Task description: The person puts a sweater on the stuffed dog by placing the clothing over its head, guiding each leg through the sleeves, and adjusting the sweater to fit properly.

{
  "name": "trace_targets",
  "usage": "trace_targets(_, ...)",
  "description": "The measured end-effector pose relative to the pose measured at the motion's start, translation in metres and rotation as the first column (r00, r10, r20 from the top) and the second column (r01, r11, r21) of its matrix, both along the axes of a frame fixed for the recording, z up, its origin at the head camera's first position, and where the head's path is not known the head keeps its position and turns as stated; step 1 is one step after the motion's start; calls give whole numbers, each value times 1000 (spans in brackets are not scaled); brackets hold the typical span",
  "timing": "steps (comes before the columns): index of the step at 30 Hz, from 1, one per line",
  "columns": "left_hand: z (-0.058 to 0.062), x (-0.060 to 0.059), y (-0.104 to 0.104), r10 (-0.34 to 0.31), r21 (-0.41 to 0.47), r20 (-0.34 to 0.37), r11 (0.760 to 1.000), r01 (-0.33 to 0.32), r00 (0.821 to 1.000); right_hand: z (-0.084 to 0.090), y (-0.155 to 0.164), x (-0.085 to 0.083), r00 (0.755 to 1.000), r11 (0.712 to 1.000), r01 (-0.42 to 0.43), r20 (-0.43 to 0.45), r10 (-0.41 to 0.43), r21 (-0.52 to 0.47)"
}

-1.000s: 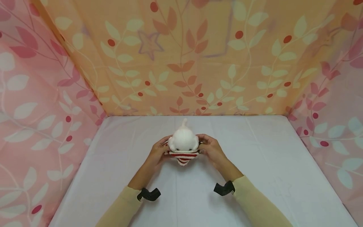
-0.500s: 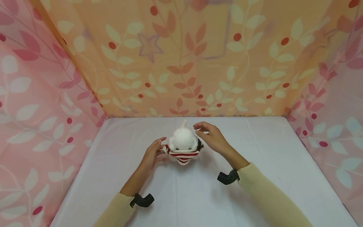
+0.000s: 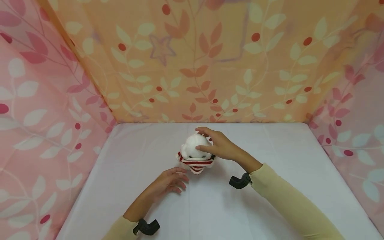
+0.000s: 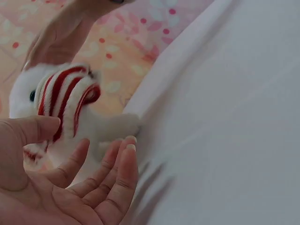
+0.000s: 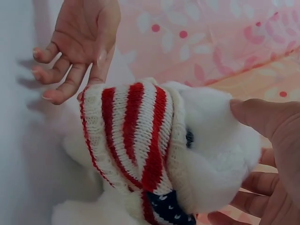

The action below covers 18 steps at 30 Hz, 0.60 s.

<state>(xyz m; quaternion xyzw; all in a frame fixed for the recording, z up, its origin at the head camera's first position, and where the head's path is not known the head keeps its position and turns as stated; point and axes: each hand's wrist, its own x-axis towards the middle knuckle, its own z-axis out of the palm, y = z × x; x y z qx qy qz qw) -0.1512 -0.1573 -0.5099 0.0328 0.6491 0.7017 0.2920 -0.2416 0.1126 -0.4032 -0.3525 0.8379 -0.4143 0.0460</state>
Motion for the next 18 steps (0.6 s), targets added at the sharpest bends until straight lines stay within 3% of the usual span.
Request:
trace_targets(4,2,7,12,-16,69,6,997,15,1000,-2,-4,2,1000,1000,-4,-8,4,-2)
trace_targets(11,3,5,29,33,154,42,987,-39,999,-2,-6,5,999,999,-21,-26,22,28)
trace_targets(18,-4,5,42,92,146,55,984,-99,994,-5,-7,6,998,999,-40,-43,41,11)
